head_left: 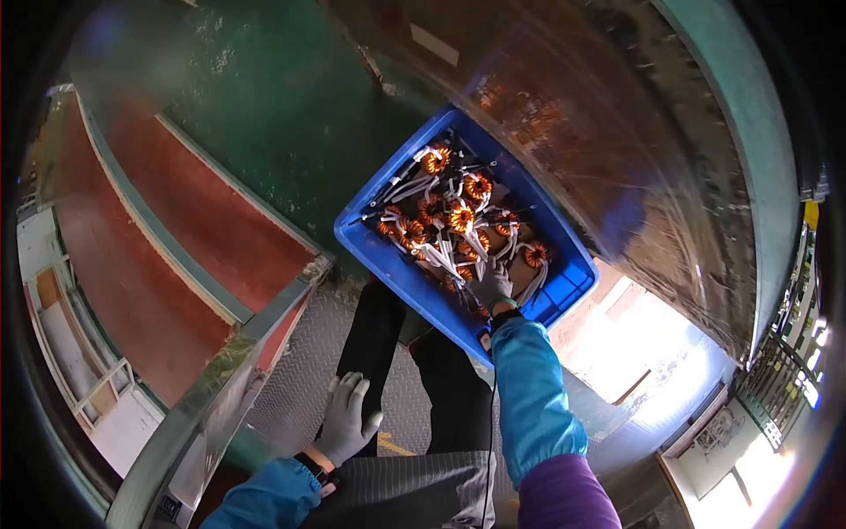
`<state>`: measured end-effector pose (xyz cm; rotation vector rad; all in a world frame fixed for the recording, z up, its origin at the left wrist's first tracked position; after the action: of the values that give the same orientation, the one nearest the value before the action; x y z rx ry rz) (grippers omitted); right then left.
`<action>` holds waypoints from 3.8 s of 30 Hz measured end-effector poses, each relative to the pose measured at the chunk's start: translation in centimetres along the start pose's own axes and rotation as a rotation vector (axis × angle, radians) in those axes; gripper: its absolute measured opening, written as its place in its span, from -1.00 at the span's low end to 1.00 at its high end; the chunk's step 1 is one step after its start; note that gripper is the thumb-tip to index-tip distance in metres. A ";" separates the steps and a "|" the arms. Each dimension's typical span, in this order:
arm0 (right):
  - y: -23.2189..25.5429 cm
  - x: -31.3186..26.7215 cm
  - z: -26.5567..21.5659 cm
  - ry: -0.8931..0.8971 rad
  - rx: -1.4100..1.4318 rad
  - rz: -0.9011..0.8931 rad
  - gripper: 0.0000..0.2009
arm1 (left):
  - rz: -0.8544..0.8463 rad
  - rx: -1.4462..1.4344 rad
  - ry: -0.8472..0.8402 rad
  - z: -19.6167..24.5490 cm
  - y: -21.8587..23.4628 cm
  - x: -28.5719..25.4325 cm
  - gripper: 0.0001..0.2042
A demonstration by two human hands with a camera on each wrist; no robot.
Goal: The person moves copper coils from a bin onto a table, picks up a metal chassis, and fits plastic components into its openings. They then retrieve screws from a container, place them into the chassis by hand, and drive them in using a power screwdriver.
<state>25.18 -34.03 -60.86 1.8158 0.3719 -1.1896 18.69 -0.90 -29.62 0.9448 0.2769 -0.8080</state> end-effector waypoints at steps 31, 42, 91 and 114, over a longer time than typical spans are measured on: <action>-6.8 2.0 -2.3 -0.296 0.190 0.062 0.23 | 0.023 -0.036 0.018 -2.5 -0.3 0.5 -0.49; 2.6 -3.0 -3.0 0.075 0.086 -0.172 0.03 | 0.039 -0.024 -0.032 -0.9 0.0 0.8 -0.50; 59.4 -36.6 -9.3 0.332 -0.203 0.579 -0.36 | 0.035 -1.594 -0.286 27.4 40.0 15.4 -0.22; 7.7 -5.3 -1.9 0.323 -0.134 -0.077 -0.67 | 0.195 -0.273 0.068 0.6 1.9 4.5 -0.44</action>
<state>28.69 -35.54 -52.13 1.8899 0.6944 -0.8979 23.04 -2.97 -30.56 0.7295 0.3393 -0.5440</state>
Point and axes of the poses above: each hand's wrist, its own x-axis towards the middle knuckle, its own y-axis out of the back of the hand, z = x × y, the point moved 4 cm from there along x, towards the middle knuckle, and after that the axes turned 7 degrees about -z, right-handed, at the moved point
